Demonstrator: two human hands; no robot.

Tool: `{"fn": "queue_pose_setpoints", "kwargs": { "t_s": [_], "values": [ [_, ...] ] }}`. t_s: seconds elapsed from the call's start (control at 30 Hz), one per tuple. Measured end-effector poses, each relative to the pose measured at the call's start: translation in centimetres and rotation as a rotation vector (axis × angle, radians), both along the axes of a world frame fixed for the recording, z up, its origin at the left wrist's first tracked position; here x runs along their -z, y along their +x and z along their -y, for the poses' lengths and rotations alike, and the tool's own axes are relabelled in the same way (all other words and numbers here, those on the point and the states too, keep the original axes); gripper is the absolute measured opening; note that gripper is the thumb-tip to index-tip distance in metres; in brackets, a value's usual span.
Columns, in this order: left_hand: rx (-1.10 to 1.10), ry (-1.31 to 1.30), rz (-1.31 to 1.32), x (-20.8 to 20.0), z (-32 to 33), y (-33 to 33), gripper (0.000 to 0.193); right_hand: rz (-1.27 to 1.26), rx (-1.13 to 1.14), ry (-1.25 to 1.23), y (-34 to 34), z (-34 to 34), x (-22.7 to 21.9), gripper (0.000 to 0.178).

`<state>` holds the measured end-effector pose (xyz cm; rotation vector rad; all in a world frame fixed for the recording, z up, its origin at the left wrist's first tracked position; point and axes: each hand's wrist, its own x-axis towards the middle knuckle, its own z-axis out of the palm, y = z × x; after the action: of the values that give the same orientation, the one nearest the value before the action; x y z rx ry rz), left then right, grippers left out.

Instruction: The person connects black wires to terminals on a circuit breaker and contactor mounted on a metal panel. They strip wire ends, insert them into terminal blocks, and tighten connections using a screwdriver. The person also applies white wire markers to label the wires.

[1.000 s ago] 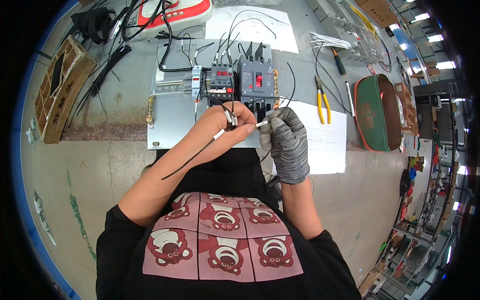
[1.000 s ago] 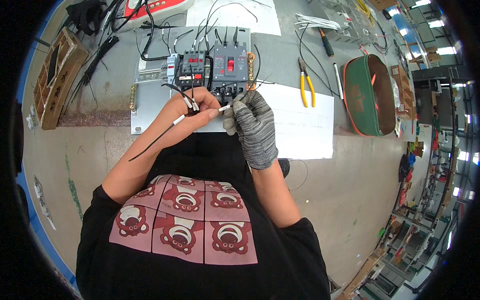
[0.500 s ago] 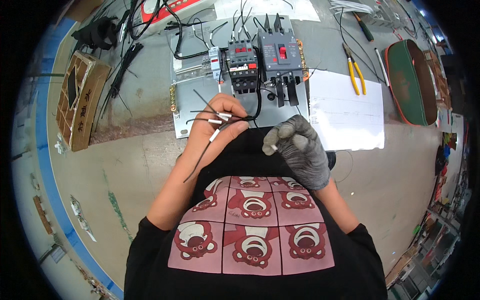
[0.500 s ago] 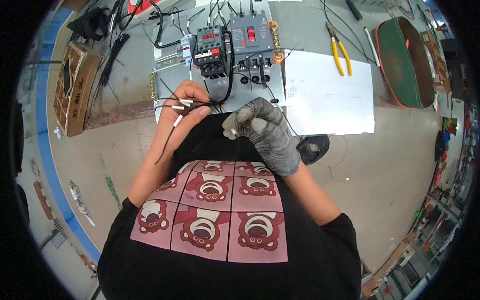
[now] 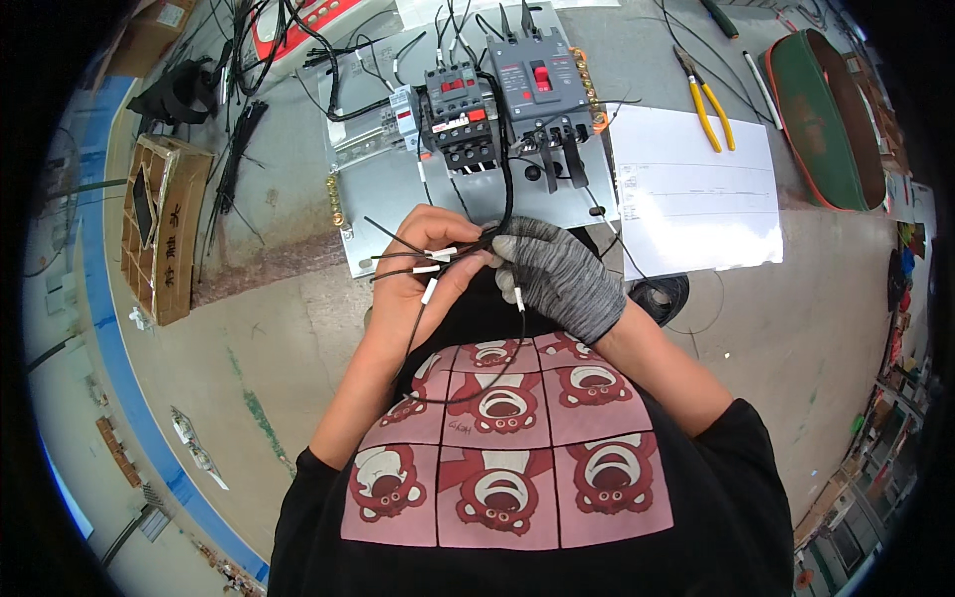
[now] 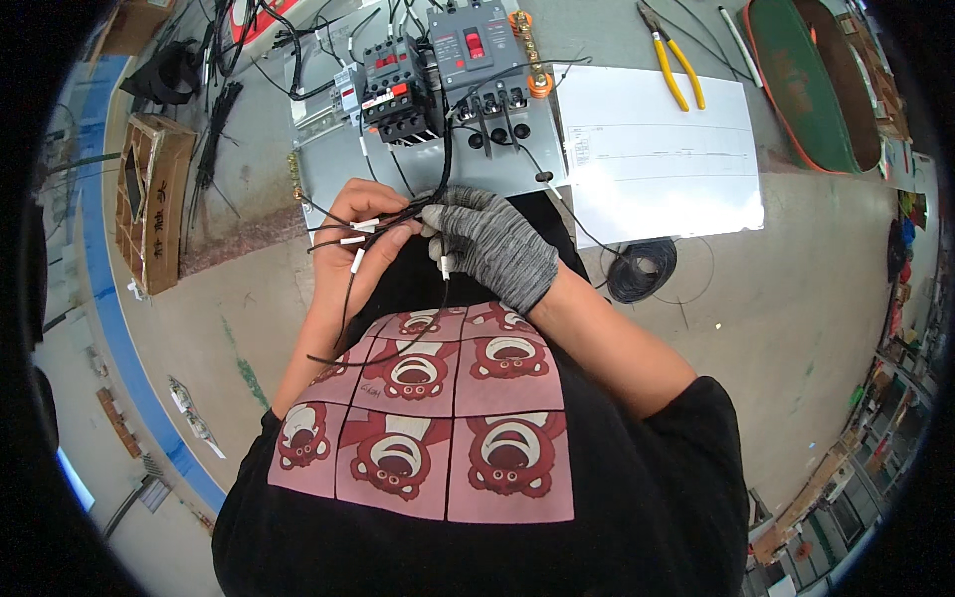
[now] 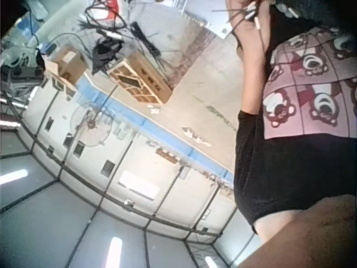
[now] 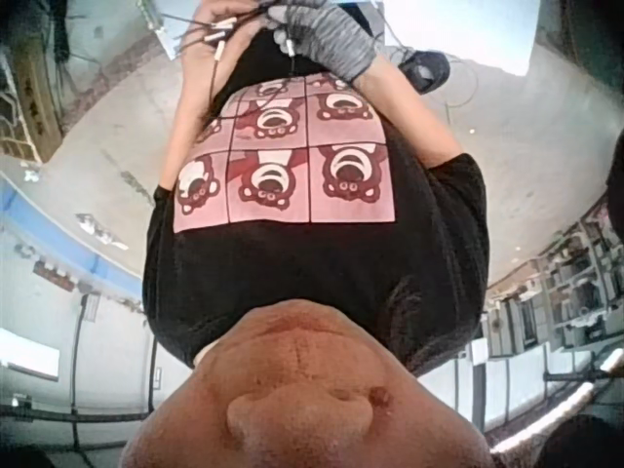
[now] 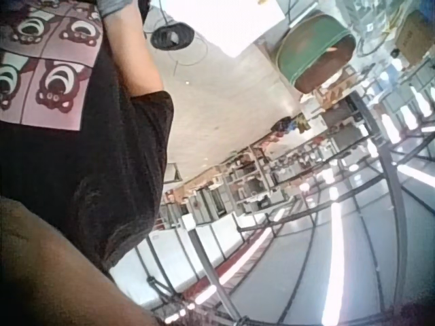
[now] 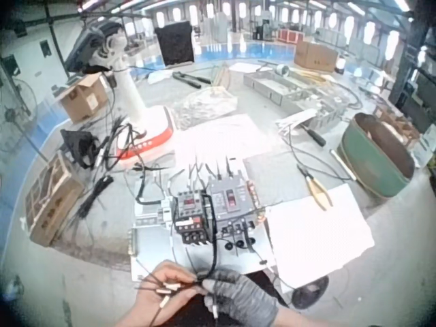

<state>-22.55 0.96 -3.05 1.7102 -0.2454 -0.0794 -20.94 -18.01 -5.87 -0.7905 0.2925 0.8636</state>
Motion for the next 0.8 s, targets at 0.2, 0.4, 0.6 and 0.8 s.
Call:
{"fn": "queue_pose_setpoints", "kwargs": {
  "t_s": [0.2, 0.4, 0.6, 0.8],
  "values": [
    [-0.067, -0.118, -0.072, -0.3, 0.2, -0.1, 0.015, -0.024, -0.014, 0.005, 0.3, 0.1, 0.0, 0.018],
    [-0.066, -0.09, -0.106, -0.5, 0.4, -0.1, 0.016, -0.108, 0.115, 0.133, 0.1, -0.2, 0.2, 0.015],
    [-0.101, 0.127, 0.148, -0.9, 1.0, 1.8, 0.013, -0.141, 0.122, 0.083, 1.7, -1.0, -1.7, 0.018],
    [-0.214, -0.062, -0.021, -2.2, 2.4, 4.4, 0.011, 0.098, 0.159, 0.008, 3.1, -1.3, -2.0, 0.02]
  ]
}}
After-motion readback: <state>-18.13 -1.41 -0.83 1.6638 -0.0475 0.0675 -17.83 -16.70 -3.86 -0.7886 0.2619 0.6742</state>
